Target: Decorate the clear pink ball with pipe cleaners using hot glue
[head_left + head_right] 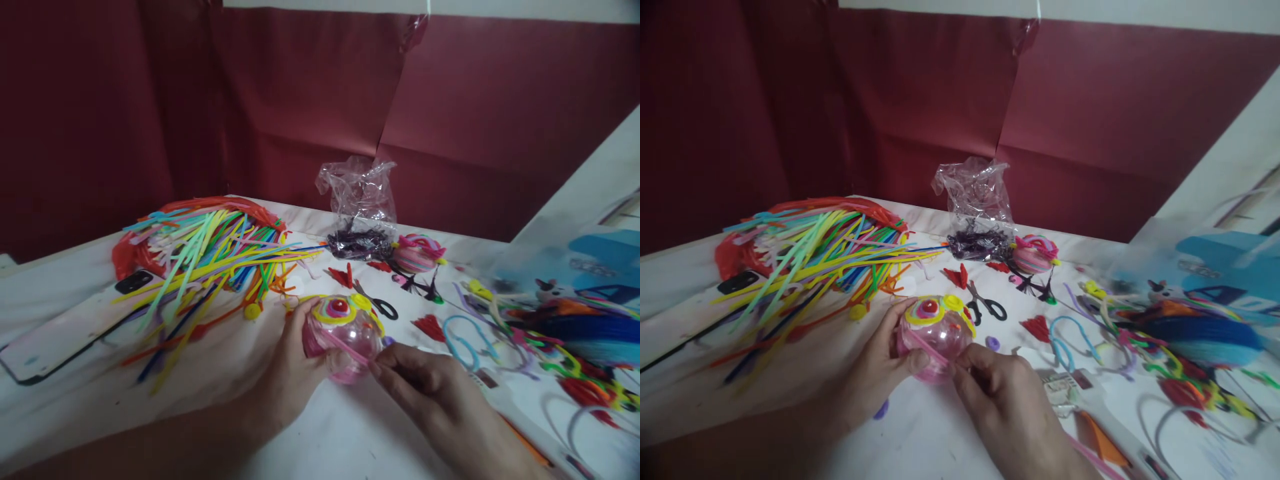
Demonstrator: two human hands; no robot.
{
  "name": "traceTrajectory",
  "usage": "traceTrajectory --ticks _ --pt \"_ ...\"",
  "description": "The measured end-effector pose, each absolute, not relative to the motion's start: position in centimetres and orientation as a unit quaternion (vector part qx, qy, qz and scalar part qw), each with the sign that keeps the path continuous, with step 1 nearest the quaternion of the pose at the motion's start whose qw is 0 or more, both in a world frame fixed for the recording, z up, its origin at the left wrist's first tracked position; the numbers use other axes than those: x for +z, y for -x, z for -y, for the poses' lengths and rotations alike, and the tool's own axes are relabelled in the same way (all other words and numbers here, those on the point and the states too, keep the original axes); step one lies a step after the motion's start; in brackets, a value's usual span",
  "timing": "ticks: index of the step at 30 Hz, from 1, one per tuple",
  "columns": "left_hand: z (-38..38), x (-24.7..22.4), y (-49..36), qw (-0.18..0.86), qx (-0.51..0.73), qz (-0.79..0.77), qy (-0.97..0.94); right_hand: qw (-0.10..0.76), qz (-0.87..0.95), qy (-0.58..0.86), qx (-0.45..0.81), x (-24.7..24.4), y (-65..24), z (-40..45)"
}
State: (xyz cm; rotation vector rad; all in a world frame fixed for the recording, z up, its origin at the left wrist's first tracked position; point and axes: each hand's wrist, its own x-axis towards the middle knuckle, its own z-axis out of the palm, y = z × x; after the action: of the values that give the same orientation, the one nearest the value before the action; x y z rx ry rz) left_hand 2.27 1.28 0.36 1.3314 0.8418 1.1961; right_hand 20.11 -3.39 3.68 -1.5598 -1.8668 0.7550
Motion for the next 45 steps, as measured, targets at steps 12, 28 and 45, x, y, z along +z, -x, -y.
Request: traceTrajectory --ticks 12,28,45 --pt "-0.8 1.5 -1.8 0.517 0.467 -0.387 -0.604 0.293 0.705 0.592 0.258 3.2 -19.9 3.3" --pt "-2.8 1.1 -1.3 0.629 0.446 -0.313 -0.555 0.306 0.736 0.546 0.26 4.7 -19.5 3.2" --pt "-4.0 1.9 -1.0 0.728 0.372 -0.184 -0.545 0.333 0.697 0.519 0.367 5.9 -20.2 3.2"
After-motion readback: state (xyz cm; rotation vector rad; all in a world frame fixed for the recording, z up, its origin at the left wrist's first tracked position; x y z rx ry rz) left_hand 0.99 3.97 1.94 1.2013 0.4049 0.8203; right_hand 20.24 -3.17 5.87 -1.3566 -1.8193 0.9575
